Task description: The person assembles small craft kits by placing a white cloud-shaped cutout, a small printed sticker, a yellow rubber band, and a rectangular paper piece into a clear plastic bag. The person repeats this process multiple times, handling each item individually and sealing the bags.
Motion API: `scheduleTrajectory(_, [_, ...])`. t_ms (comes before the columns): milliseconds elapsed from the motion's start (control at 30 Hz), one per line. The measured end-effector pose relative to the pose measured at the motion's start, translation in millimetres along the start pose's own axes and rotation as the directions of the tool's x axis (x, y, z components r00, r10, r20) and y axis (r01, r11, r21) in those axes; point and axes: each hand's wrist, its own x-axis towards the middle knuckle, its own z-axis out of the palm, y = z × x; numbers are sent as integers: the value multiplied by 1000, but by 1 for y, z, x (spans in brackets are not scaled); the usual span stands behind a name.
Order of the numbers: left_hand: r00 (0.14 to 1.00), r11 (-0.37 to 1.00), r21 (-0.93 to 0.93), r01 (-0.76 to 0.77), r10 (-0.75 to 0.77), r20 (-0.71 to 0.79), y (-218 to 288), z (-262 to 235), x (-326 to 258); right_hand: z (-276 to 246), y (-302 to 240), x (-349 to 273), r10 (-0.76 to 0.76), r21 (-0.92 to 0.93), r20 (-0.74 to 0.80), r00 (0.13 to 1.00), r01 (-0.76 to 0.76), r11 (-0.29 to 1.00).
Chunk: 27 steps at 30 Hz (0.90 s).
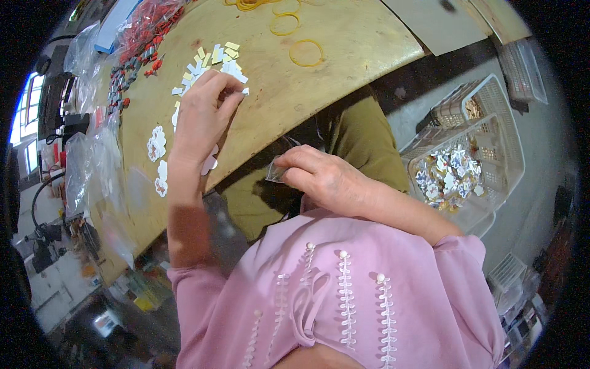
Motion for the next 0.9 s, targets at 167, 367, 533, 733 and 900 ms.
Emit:
scheduleTrajectory(167, [961,973,-66,222,-207,185,23,-15,-13,-4,4,-1,11,-3,-1,1000,-11,1000])
scheduleTrajectory(367, [959,950,-161,266,-245,141,30,-15,-31,-3,4,4,-7,-34,-33,999,6,999])
scheduleTrajectory(533, [947,756,-585,293,-316,66,42,-3,-75,-8,-2,11,2,-61,-88,996,-8,998])
scheduleTrajectory(733, [969,895,-436,98,-185,-162,59,12,-106,-8,-9,20,-26,-50,-95,995,21,999])
scheduleTrajectory(900, [933,854,-502,140,-284,-223,48,10,-121,-7,-7,19,-24,-59,-64,998,20,998])
